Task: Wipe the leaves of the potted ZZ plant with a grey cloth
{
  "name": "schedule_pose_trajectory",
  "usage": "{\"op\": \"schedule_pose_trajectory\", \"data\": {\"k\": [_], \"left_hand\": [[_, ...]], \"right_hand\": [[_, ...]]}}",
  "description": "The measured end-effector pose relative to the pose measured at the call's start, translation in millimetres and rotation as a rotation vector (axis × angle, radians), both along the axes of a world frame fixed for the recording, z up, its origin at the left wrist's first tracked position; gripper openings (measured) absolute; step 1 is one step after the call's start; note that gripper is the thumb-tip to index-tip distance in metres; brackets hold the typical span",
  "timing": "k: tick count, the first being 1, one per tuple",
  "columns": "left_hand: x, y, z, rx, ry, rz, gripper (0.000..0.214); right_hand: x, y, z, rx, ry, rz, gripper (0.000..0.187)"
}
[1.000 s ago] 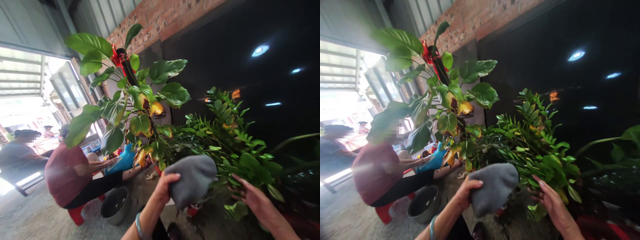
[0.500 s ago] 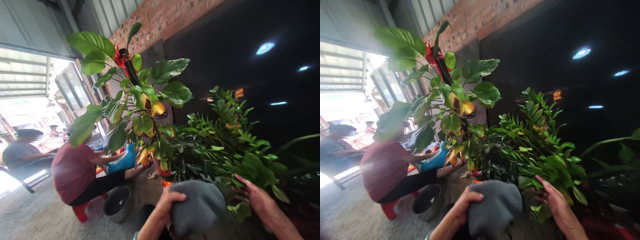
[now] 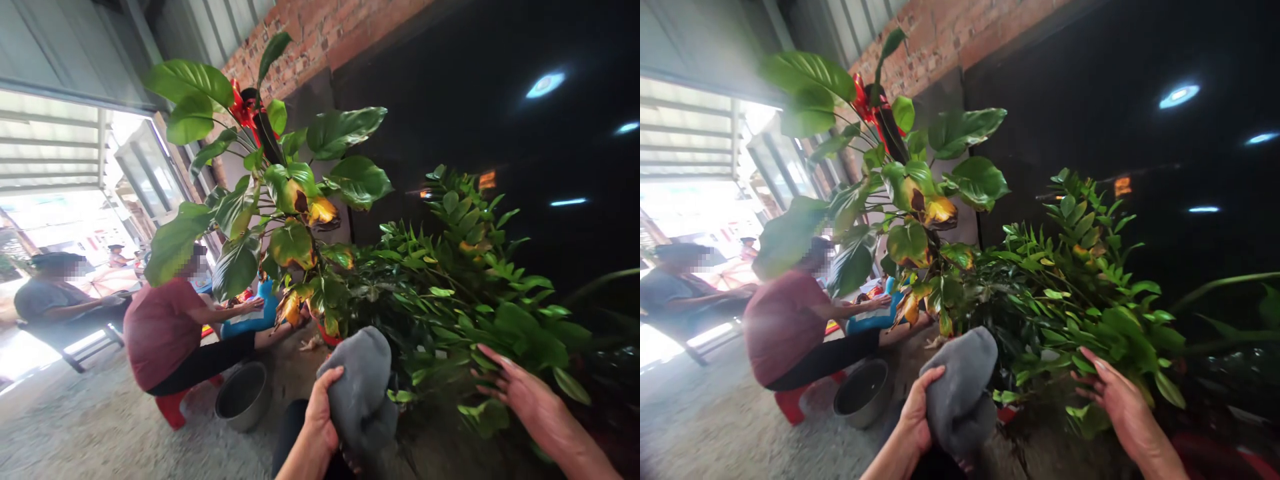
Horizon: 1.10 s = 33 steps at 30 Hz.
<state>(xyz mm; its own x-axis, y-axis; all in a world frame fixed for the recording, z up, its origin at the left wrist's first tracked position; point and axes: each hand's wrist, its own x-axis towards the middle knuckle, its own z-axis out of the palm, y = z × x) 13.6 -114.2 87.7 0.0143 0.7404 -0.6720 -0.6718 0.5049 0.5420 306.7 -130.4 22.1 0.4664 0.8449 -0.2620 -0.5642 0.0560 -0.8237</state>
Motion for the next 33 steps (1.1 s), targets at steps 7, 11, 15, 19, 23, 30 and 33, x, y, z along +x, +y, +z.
{"op": "schedule_pose_trajectory", "data": {"k": [7, 11, 15, 19, 23, 30, 33], "left_hand": [[-1.2, 40.2, 46.1, 0.338, 0.023, 0.245, 0.026], [6.7, 36.8, 19.2, 0.176, 0.091, 0.095, 0.023], [-1.8, 27.5, 15.7, 0.138, 0.131, 0.086, 0.018], [-12.9, 43.8, 45.6, 0.320, 0.144, 0.237, 0.021], [-7.2, 54.4, 42.4, 0.404, 0.206, 0.205, 0.020], [3.2, 26.9, 4.0, 0.094, 0.269, -0.006, 0.006], [0.1, 38.3, 32.6, 0.237, 0.229, 0.143, 0.008]], "right_hand": [[0.4, 3.0, -5.5, 0.028, -0.111, 0.039, 0.030], [-1.9, 12.7, -4.5, 0.015, -0.150, 0.091, 0.034], [-2.9, 23.4, 0.5, 0.030, -0.149, 0.127, 0.036], [-1.4, 37.2, 8.6, 0.098, -0.138, 0.109, 0.025], [2.3, 44.8, 13.6, 0.131, -0.121, 0.080, 0.019], [-4.2, 27.8, -1.7, 0.101, -0.139, 0.124, 0.033], [-8.9, 23.8, -4.9, 0.115, -0.126, 0.123, 0.035]]}}
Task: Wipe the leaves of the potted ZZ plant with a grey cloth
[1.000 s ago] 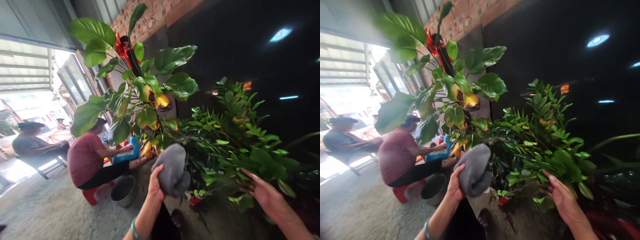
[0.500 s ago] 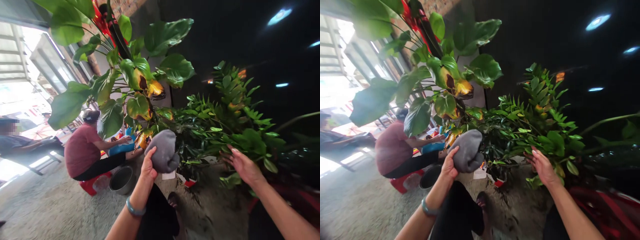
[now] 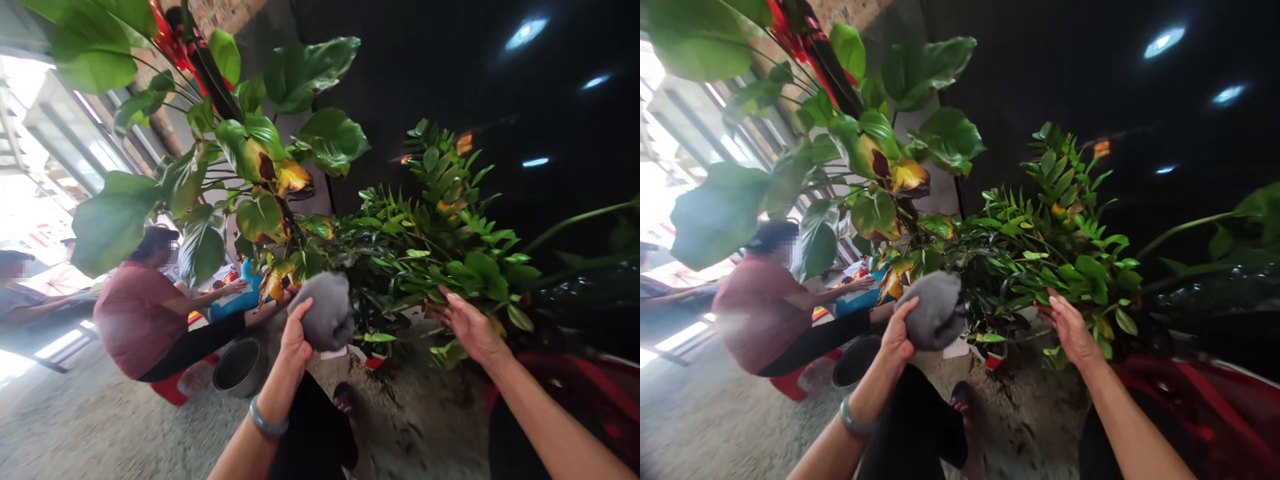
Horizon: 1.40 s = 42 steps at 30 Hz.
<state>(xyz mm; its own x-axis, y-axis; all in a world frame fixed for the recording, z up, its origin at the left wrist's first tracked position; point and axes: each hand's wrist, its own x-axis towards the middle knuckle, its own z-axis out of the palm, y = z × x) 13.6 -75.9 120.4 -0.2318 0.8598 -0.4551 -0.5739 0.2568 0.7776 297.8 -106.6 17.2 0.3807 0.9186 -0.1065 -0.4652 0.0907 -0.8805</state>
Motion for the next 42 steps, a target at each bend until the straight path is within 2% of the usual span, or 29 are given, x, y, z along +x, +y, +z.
{"op": "schedule_pose_trajectory", "data": {"k": [3, 5, 7, 10, 12, 13, 15, 18, 20, 21, 23, 26, 28, 29, 31, 34, 36, 37, 39, 42], "left_hand": [[1.4, 20.8, 25.4, 0.284, -0.033, 0.129, 0.012], [6.1, 25.6, 21.6, 0.352, 0.004, 0.131, 0.014], [11.8, 16.2, 0.5, 0.270, 0.081, 0.059, 0.015], [15.9, -16.1, -38.1, -0.061, 0.127, -0.116, 0.007], [13.1, -33.8, -47.8, -0.211, 0.064, -0.145, 0.008], [10.3, -37.5, -44.9, -0.211, 0.035, -0.111, 0.010], [3.9, -32.3, -26.0, -0.069, -0.010, 0.016, 0.015], [-1.5, -3.4, 9.2, 0.203, -0.065, 0.190, 0.023], [1.0, 12.8, 15.5, 0.288, -0.077, 0.231, 0.027], [3.9, 15.6, 10.7, 0.275, -0.067, 0.216, 0.026], [10.1, 8.3, -12.1, 0.133, -0.024, 0.112, 0.021], [12.3, -24.0, -51.8, -0.159, -0.002, -0.120, 0.017], [7.9, -42.0, -58.6, -0.166, -0.055, -0.144, 0.023], [5.2, -45.5, -53.4, -0.135, -0.072, -0.109, 0.026], [1.3, -39.7, -30.1, -0.017, -0.085, 0.014, 0.033], [3.1, -11.0, 5.6, 0.170, -0.110, 0.149, 0.035], [9.1, 3.4, 9.5, 0.188, -0.098, 0.147, 0.030], [12.6, 5.3, 4.1, 0.147, -0.072, 0.118, 0.026], [18.9, -3.5, -16.8, 0.010, -0.015, 0.022, 0.018], [22.8, -35.7, -47.1, -0.205, -0.049, -0.142, 0.013]], "right_hand": [[-3.3, -1.7, 3.1, -0.002, 0.025, -0.010, 0.031], [-4.8, -2.9, 6.0, -0.009, 0.034, -0.016, 0.029], [-5.6, -4.5, 7.7, -0.021, 0.042, -0.020, 0.031], [-5.0, -7.0, 6.7, -0.024, 0.039, -0.041, 0.033], [-3.6, -8.5, 4.7, -0.003, 0.014, -0.049, 0.034], [-2.9, -9.0, 3.8, 0.006, 0.000, -0.049, 0.035], [-2.0, -9.6, 2.4, 0.009, -0.012, -0.052, 0.037], [-2.6, -8.7, 1.5, 0.003, -0.008, -0.073, 0.037], [-3.9, -7.3, 0.5, 0.002, -0.016, -0.072, 0.036], [-4.6, -6.7, -0.2, 0.000, -0.023, -0.068, 0.036], [-5.2, -6.3, -1.7, -0.009, -0.031, -0.066, 0.037], [-4.1, -8.3, -2.6, -0.010, -0.027, -0.072, 0.039], [-2.9, -10.7, -1.6, -0.015, -0.015, -0.075, 0.038], [-2.6, -11.8, -0.7, -0.019, -0.008, -0.077, 0.038], [-2.9, -13.0, 1.3, -0.025, 0.001, -0.084, 0.036], [-5.7, -11.8, 3.6, -0.035, 0.010, -0.099, 0.034], [-7.9, -10.1, 3.9, -0.044, 0.017, -0.099, 0.035], [-8.7, -9.3, 3.7, -0.044, 0.017, -0.095, 0.036], [-9.1, -8.5, 3.1, -0.034, 0.010, -0.091, 0.037], [-7.3, -9.4, 2.8, -0.030, -0.001, -0.105, 0.037]]}}
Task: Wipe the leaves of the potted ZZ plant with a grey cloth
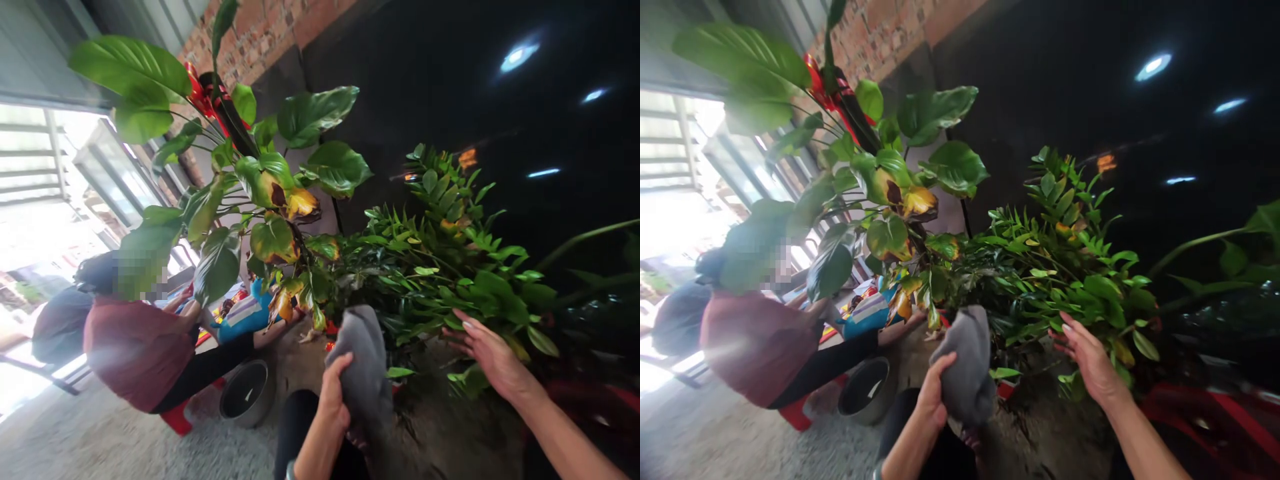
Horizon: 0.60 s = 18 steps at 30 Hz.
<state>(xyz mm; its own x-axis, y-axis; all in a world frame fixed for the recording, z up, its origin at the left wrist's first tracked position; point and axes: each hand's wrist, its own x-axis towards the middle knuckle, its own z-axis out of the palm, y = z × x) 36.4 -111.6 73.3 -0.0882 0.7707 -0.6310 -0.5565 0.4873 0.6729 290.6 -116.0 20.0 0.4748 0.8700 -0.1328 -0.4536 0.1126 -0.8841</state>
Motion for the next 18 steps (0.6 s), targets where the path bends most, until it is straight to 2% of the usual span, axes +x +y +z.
{"op": "schedule_pose_trajectory", "data": {"k": [2, 4, 8, 10, 12, 16, 18], "left_hand": [[-0.6, -17.3, -1.7, -0.034, -0.042, -0.023, 0.015], [-1.1, -19.8, 14.9, 0.071, -0.031, 0.008, 0.021], [4.8, 13.8, 65.3, 0.386, -0.031, 0.132, 0.030], [9.7, 30.2, 72.1, 0.424, -0.043, 0.157, 0.025], [12.0, 34.4, 57.2, 0.339, -0.020, 0.062, 0.019], [1.8, 14.4, -1.3, 0.021, -0.067, -0.298, 0.022], [-5.0, 7.2, -12.4, 0.001, -0.118, -0.358, 0.027]], "right_hand": [[1.6, -1.9, 1.2, -0.017, -0.005, 0.005, 0.038], [2.3, -4.4, 3.5, -0.026, -0.003, 0.008, 0.040], [-0.6, -9.6, 9.0, -0.019, 0.019, -0.029, 0.038], [-2.7, -11.3, 10.3, -0.022, 0.030, -0.040, 0.037], [-3.7, -11.8, 9.8, -0.032, 0.046, -0.047, 0.036], [-0.6, -12.1, 4.2, -0.050, 0.050, -0.031, 0.038], [1.6, -12.7, 1.3, -0.045, 0.027, -0.017, 0.040]]}}
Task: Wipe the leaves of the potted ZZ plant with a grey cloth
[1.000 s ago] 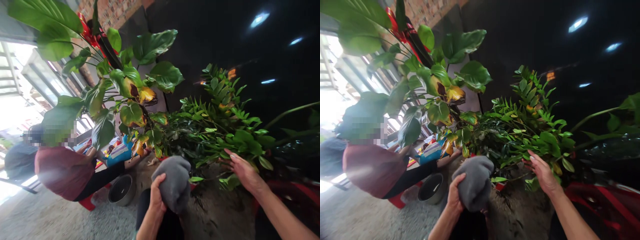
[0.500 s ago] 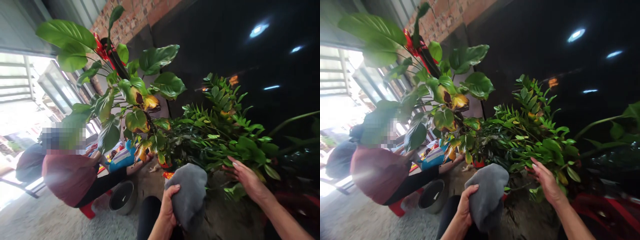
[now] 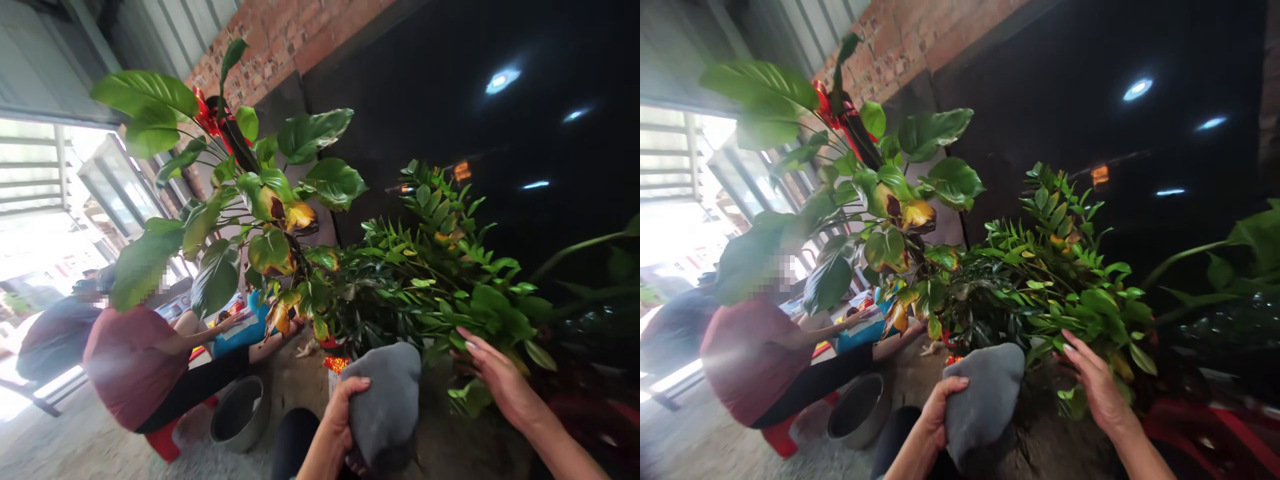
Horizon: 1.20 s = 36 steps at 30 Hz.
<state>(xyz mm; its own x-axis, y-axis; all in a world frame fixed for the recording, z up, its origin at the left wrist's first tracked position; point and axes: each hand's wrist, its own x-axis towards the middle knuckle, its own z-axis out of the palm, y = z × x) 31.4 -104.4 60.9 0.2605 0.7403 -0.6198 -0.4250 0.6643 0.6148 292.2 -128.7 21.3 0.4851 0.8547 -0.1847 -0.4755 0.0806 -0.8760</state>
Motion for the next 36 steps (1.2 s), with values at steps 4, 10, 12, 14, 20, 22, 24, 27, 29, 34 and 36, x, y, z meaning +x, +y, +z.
{"op": "schedule_pose_trajectory", "data": {"k": [4, 10, 12, 14, 20, 22, 24, 27, 29, 34, 36], "left_hand": [[3.0, 15.8, 42.2, 0.191, -0.038, 0.155, 0.025], [31.1, 45.6, 68.7, 0.363, -0.056, 0.268, 0.025], [31.9, 38.9, 38.1, 0.264, -0.009, 0.197, 0.030], [26.3, 27.9, 5.7, 0.108, -0.036, 0.093, 0.036], [16.9, 25.9, 23.6, 0.098, -0.189, 0.096, 0.027], [24.7, 37.6, 54.8, 0.201, -0.191, 0.210, 0.020], [33.6, 47.1, 72.4, 0.269, -0.162, 0.267, 0.020], [38.3, 47.0, 57.5, 0.247, -0.007, 0.185, 0.023], [31.3, 38.0, 30.8, 0.148, 0.079, 0.051, 0.024], [1.6, 25.0, 11.4, 0.095, -0.047, -0.186, 0.028], [0.1, 33.2, 31.6, 0.201, -0.110, -0.120, 0.027]], "right_hand": [[-0.4, 0.3, -1.1, 0.014, 0.008, 0.016, 0.040], [-7.9, 5.2, 3.9, 0.012, 0.065, 0.004, 0.039], [-7.6, 5.0, 4.3, -0.003, 0.074, 0.000, 0.038], [-5.2, 3.7, 4.0, -0.013, 0.072, 0.006, 0.038], [0.9, 2.8, 0.7, 0.013, 0.089, -0.017, 0.031], [-0.6, 4.6, -0.9, 0.029, 0.081, -0.024, 0.030], [-2.8, 6.2, -2.2, 0.030, 0.070, -0.022, 0.033], [-4.2, 6.7, -3.1, 0.015, 0.054, 0.001, 0.038], [-2.8, 5.6, -3.0, 0.004, 0.057, 0.018, 0.040], [1.7, 2.5, -1.4, -0.012, 0.109, -0.001, 0.033], [1.2, 2.6, -0.6, 0.003, 0.117, -0.017, 0.029]]}}
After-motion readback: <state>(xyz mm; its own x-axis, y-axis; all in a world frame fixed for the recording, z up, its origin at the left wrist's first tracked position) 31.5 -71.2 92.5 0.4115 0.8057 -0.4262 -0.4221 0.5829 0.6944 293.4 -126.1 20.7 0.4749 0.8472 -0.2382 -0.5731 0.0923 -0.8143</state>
